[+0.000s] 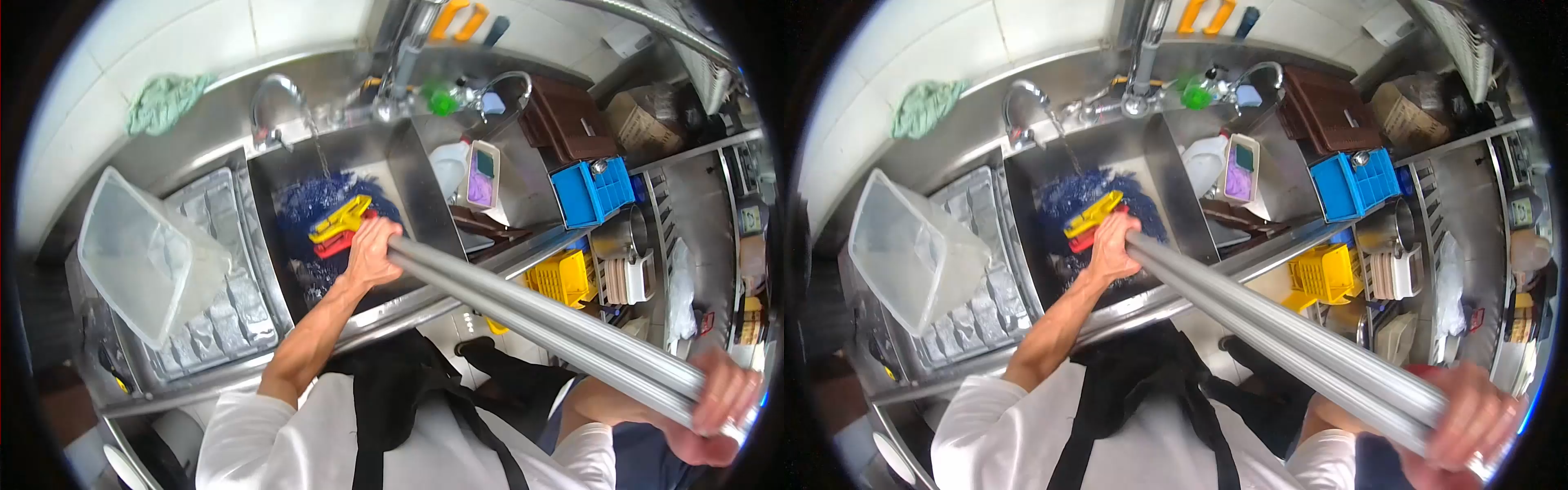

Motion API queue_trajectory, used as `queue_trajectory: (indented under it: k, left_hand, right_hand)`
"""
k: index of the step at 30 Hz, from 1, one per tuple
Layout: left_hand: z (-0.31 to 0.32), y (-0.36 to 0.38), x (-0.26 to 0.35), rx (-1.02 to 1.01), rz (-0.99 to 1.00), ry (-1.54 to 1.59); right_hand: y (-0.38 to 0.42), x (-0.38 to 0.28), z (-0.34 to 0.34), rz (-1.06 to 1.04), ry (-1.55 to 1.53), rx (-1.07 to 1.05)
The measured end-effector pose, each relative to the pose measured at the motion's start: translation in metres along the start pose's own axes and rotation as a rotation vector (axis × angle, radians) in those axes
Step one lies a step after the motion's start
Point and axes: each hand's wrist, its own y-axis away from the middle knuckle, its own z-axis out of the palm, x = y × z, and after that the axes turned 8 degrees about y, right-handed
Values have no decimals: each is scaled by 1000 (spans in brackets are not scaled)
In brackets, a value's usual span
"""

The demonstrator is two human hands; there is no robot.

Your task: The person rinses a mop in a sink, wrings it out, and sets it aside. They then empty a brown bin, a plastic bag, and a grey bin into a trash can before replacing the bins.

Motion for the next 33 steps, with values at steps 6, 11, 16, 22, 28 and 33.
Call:
queue_trajectory:
  k: [6,11,16,22,28,33]
  left_hand:
    - [-5,20,-21,230,-64,-59]
    - [-42,29,-48,-217,-325,-102]
    - [-23,20,-2,-515,-394,218]
    - [-70,-65,-144,-149,-1396,536]
    - [-87,-146,-174,261,-967,694]
    - [-78,-81,-97,-63,-682,694]
  right_hand:
    - [36,27,-10,195,-297,50]
    - [38,62,7,473,362,318]
    - [32,24,8,356,-28,139]
    - [65,86,2,333,149,94]
    - [74,74,-10,352,199,97]
    - [88,71,-1,262,256,134]
